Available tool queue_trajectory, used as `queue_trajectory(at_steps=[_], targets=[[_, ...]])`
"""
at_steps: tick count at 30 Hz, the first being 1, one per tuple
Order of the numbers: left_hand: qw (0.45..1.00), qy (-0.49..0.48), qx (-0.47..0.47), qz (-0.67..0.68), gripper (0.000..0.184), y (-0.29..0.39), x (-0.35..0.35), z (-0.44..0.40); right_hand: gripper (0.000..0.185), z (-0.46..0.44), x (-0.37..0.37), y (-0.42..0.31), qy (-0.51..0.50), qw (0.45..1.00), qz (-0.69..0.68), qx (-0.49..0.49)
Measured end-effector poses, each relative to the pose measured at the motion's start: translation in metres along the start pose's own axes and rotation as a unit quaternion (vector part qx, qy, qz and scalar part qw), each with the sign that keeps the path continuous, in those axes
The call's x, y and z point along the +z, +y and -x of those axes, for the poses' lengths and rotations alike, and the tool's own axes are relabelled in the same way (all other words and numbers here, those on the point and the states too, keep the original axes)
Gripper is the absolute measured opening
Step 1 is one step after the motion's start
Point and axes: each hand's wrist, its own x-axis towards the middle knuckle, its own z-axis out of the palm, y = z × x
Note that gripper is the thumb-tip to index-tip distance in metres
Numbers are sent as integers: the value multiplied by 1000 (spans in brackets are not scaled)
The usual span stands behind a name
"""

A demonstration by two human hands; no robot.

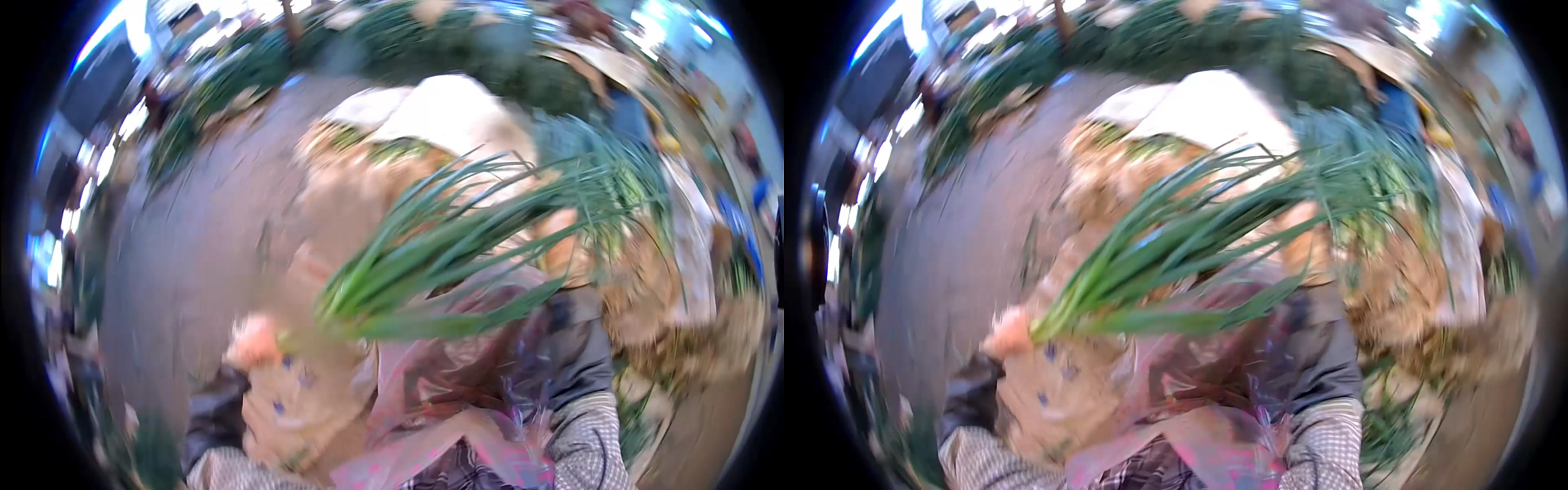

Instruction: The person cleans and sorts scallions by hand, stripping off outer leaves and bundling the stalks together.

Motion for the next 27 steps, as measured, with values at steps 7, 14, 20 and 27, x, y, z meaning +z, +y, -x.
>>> queue_trajectory(at_steps=[7, 14, 20, 27], targets=[[906, 49, -288, 306, 26, -42, 109, 25, 31, -139, 190, 24, -156, 961, 224, -40], [543, 96, -551, 627, 19, 86, 412, 122, 42, -141, 183, 158, -233, 843, 483, 45], [514, 120, -645, 552, 36, 91, 454, 129, 35, -92, 19, 302, -422, 276, 852, 142], [510, 51, -669, 538, 34, 39, 401, 98, 25, -42, -154, 383, -107, 554, 744, 357]])
